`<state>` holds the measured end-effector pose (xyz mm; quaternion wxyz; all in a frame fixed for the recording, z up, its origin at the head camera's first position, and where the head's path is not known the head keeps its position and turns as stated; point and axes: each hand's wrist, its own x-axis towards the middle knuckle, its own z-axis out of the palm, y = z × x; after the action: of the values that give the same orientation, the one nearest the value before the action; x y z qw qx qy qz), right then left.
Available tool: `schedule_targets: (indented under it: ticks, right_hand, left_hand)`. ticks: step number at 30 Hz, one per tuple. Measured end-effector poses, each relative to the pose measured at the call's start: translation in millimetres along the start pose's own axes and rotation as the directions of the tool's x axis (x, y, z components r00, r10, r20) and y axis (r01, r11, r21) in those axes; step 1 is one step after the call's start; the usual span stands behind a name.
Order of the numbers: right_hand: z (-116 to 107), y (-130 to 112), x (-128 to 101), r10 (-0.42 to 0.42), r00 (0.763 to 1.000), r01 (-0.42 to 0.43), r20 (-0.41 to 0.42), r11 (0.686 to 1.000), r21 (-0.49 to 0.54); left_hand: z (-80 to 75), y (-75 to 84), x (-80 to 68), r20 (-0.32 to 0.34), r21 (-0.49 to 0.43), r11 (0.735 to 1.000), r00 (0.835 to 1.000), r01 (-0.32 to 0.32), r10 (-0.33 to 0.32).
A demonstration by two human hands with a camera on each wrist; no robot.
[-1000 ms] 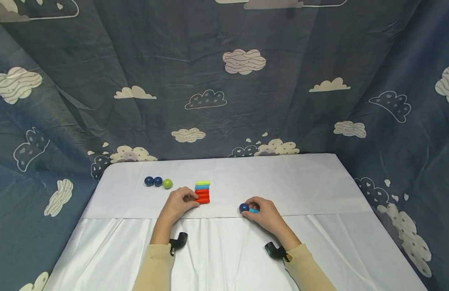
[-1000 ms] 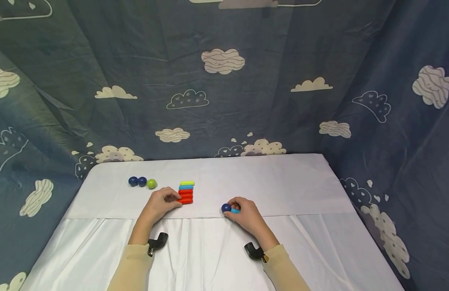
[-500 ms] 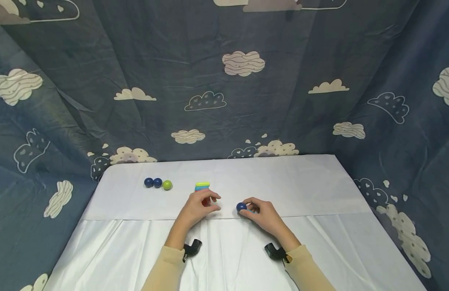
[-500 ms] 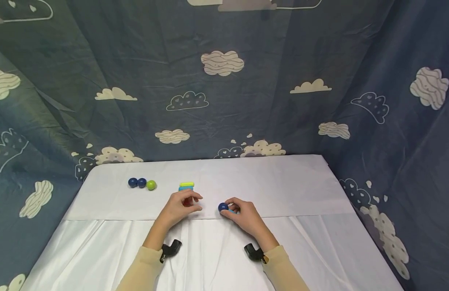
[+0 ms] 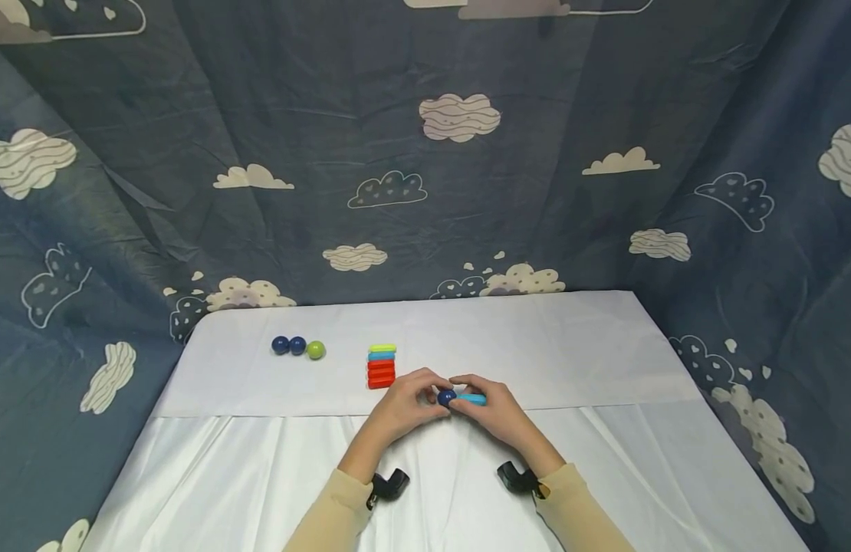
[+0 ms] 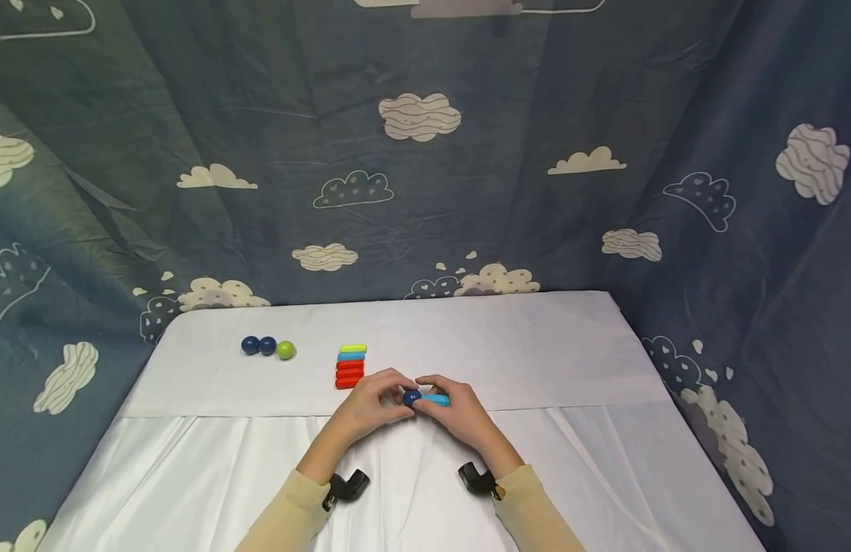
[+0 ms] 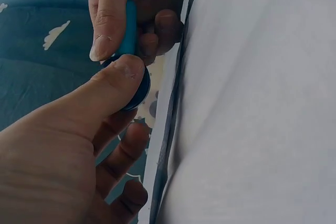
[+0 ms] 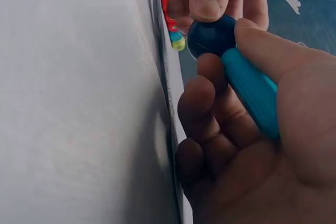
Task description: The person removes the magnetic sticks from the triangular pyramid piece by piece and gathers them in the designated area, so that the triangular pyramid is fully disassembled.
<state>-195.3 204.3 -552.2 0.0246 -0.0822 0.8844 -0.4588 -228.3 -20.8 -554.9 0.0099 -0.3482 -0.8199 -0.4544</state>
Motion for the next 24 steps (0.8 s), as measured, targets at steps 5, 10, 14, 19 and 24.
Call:
schedule_targets:
  ticks: [5,10,14,19,24]
  right_hand:
    - [-2.5,6.9,1.9,0.016,1.000,-0.016,-0.001,0.995,0.102]
    - [-9.4,13.5,3.7,0.050,0.999,-0.051,0.012,0.971,0.235]
    - [-11.8,16.4,5.0,0.074,0.997,-0.074,0.011,0.956,0.283]
    - [-11.9,19.5,5.7,0.075,0.997,-0.077,0.017,0.956,0.285]
    - [-15.4,21.6,5.6,0.092,0.996,-0.093,0.016,0.950,0.299]
  left_hand:
    - [-3.2,-4.5,-0.3,-0.022,0.019,0.999,0.999,0.040,-0.040]
    - [-10.4,-6.8,-1.8,-0.044,0.013,0.993,0.993,0.114,-0.114]
    - [-12.9,-6.9,-2.7,-0.051,-0.002,0.987,0.985,0.163,-0.163]
    - [-13.0,-6.1,-2.8,-0.056,-0.019,0.983,0.981,0.183,-0.183]
    - [-16.3,-7.7,-4.1,-0.073,-0.031,0.981,0.978,0.192,-0.194]
